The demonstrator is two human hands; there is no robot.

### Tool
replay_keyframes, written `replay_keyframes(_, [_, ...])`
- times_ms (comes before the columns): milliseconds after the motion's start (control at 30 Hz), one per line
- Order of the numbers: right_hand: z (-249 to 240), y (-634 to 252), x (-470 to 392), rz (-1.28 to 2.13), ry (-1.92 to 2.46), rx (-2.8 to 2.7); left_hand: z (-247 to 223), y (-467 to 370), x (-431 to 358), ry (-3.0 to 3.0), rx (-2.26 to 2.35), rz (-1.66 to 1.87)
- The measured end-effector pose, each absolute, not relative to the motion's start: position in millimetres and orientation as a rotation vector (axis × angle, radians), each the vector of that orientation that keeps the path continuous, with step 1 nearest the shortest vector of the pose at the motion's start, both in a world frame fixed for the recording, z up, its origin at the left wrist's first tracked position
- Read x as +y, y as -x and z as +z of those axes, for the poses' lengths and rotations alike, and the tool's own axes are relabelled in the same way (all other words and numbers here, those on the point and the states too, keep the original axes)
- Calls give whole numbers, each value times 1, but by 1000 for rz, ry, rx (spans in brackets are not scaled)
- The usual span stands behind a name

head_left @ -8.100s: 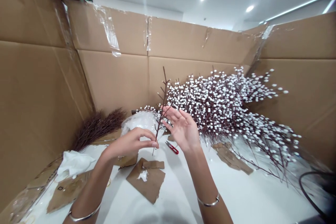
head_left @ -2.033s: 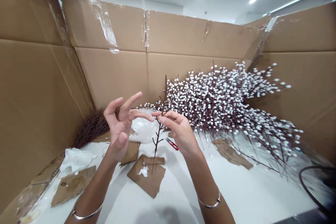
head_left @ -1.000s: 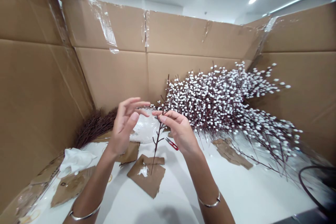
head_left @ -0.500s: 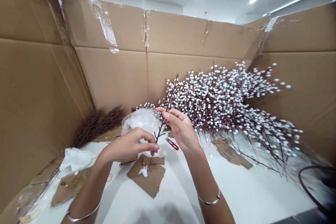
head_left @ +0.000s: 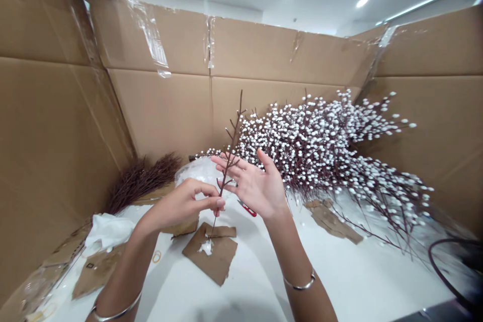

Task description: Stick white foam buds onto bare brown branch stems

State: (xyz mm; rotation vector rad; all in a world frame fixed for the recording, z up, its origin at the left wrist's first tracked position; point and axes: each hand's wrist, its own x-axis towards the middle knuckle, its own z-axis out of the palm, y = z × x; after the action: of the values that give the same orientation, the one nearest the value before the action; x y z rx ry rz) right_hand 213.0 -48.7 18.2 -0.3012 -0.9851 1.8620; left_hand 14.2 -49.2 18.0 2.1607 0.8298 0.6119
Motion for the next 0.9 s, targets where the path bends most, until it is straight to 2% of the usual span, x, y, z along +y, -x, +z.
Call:
replay_keyframes(200, [19, -211, -48, 1963, 273, -900, 20, -13, -50, -2175, 838, 653])
replay_keyframes(367, [3, -211, -31, 1632, 475, -649, 20, -11, -48, -2153, 877, 695])
replay_keyframes(467, [0, -212, -26, 1488, 475, -702, 18, -11, -46, -2158, 878, 710])
replay_keyframes(767, [8, -209, -37, 1471, 253, -827, 18, -8, -49, -2165, 939, 774])
replay_keyframes(900, [8, -210, -38, 1455, 313, -917, 18, -9, -50, -2119, 954, 875])
